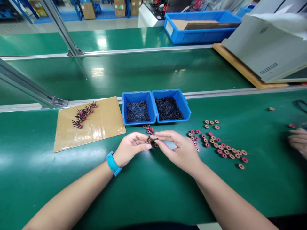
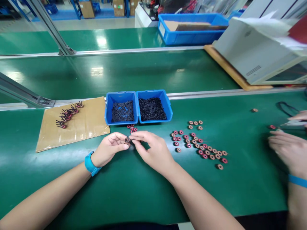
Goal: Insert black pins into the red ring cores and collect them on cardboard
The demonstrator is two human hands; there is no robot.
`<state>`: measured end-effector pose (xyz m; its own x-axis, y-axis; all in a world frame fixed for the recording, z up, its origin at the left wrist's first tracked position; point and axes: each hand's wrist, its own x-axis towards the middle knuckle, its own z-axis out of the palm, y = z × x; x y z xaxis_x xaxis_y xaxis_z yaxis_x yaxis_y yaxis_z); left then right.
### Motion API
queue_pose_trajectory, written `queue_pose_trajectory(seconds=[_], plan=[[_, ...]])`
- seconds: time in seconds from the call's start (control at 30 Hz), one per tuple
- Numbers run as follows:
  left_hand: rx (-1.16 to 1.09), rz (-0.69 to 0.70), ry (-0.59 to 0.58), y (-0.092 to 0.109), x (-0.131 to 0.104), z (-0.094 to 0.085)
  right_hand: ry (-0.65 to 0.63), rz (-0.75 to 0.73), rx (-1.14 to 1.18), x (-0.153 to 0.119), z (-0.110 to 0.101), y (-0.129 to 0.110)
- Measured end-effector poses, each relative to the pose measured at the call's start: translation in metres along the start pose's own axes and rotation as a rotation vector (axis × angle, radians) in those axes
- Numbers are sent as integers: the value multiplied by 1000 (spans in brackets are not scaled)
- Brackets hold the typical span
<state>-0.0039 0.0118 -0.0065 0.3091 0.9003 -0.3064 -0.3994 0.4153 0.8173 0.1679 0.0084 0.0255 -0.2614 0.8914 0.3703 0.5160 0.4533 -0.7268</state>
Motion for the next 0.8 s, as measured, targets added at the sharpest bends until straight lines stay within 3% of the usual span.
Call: queue_pose_trajectory(seconds=[0.2, 0.33, 0.4, 0.47, 0.5, 0.63, 0.8], plan=[[33, -16, 67, 10, -10, -3, 97, 82, -63, 14, -12, 8], [262, 54, 213, 32, -28, -31, 82, -26, -218, 46, -9, 14], [427, 123, 368, 43, -36, -54, -54, -110, -419, 69, -2, 12], [617, 184, 560, 52, -41, -78, -346, -111, -721, 94, 8, 7], [743, 204, 641, 56, -42, -89, -421, -109, -768, 105, 14, 5], [1170, 183, 813, 66, -42, -120, -574, -75, -883, 133, 41, -4], [1177, 55, 923, 70, -42, -129, -648, 5, -952, 136, 64, -7]])
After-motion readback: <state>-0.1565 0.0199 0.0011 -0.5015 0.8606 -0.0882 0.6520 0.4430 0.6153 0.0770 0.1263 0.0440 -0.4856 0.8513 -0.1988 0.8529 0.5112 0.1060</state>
